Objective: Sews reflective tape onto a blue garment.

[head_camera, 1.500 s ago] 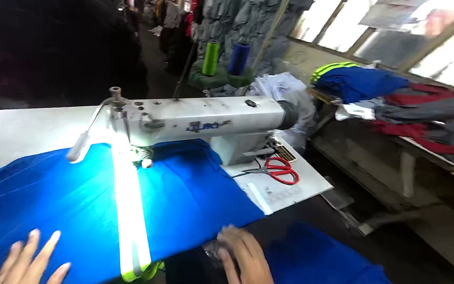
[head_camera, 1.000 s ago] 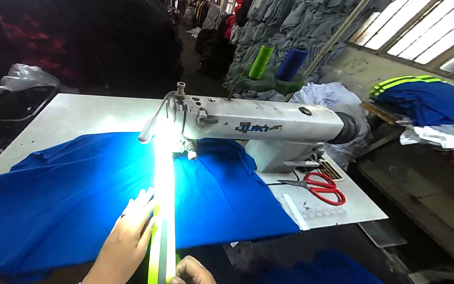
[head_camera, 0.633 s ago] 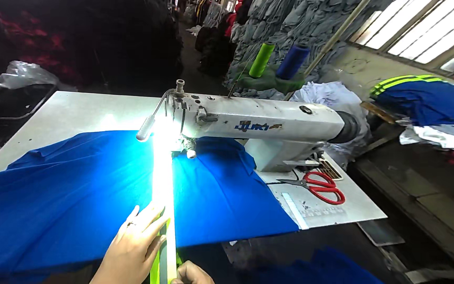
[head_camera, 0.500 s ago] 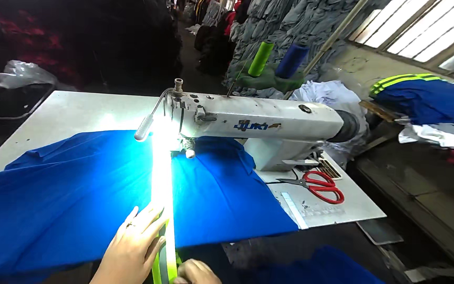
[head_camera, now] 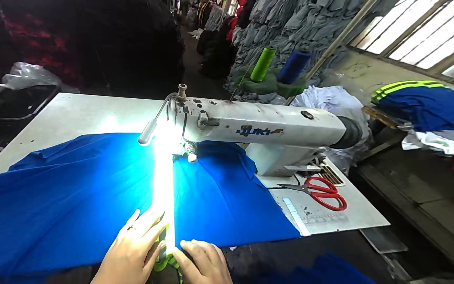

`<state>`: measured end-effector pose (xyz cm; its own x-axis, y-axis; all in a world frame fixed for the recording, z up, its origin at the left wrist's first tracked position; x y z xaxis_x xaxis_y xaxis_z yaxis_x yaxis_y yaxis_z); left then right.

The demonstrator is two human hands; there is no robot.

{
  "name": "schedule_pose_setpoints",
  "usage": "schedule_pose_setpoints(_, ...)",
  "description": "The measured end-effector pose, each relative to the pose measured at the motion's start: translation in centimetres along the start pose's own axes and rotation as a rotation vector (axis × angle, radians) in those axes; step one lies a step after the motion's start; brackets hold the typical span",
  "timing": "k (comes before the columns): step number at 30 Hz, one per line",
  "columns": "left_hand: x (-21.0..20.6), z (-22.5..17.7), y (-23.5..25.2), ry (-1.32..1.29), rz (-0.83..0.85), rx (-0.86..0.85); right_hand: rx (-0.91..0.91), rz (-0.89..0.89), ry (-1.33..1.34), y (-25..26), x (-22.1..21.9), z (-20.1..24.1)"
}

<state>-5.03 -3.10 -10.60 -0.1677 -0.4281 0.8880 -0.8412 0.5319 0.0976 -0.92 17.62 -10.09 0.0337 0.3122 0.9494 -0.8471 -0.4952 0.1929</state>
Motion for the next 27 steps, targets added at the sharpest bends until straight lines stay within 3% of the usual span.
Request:
schedule_pose_setpoints(5,-0.3,0.2,0.2,0.062,-0.073,-0.01,0.003,-0.003,-0.03,0.0,-0.2,-0.2)
schedule_pose_setpoints(18,0.3,-0.2,-0.4,-0.038,-0.057,-0.077,0.016,0.016,-0.027,0.4,-0.1,-0.2)
schedule_pose_setpoints(27,0.2,-2.9,-1.9,0.142,-0.11,-0.114,0.043,0.049,-0.02,0.2,0.3,-0.4)
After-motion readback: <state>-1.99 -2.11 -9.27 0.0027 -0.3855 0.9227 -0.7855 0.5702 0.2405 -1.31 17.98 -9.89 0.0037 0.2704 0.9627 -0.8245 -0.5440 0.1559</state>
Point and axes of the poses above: each hand's wrist, its own y-axis towards the middle knuckle, its own x-axis out of the back of the hand, z = x × y, the point moved 1 cm from there along y, towards the middle knuckle, and after that the axes turned 15 degrees about z, right-handed, at the moved point
